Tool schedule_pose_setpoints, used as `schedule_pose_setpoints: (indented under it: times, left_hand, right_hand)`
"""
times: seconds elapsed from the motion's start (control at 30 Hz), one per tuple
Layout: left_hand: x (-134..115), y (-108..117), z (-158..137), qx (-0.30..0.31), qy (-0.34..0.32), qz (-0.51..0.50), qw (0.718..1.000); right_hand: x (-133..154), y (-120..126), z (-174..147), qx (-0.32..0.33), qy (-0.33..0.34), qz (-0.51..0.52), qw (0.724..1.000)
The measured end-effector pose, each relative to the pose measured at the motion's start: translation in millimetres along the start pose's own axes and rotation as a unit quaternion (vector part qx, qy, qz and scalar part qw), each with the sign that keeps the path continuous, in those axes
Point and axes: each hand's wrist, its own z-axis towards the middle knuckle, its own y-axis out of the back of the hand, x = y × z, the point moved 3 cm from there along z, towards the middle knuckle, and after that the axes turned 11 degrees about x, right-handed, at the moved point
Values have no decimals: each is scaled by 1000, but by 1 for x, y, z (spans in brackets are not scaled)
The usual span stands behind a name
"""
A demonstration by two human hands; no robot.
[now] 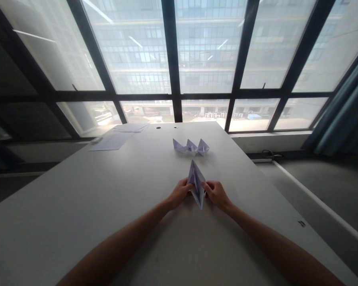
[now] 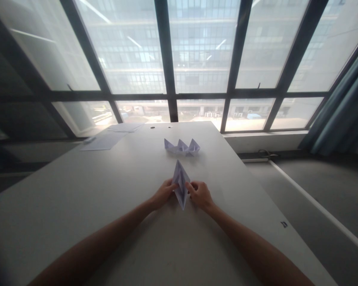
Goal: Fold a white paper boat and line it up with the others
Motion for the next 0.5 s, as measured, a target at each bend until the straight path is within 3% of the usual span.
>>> schedule_pose_setpoints:
  times: [0.3, 0.5]
  left_hand:
    - [-2, -1, -2, 39, 25, 19, 999]
    - [2, 4, 0, 34, 36, 35, 998]
  right_hand:
    - [1, 2, 4, -1, -2, 83, 997]
    - [1, 4, 3, -20, -28, 70, 997]
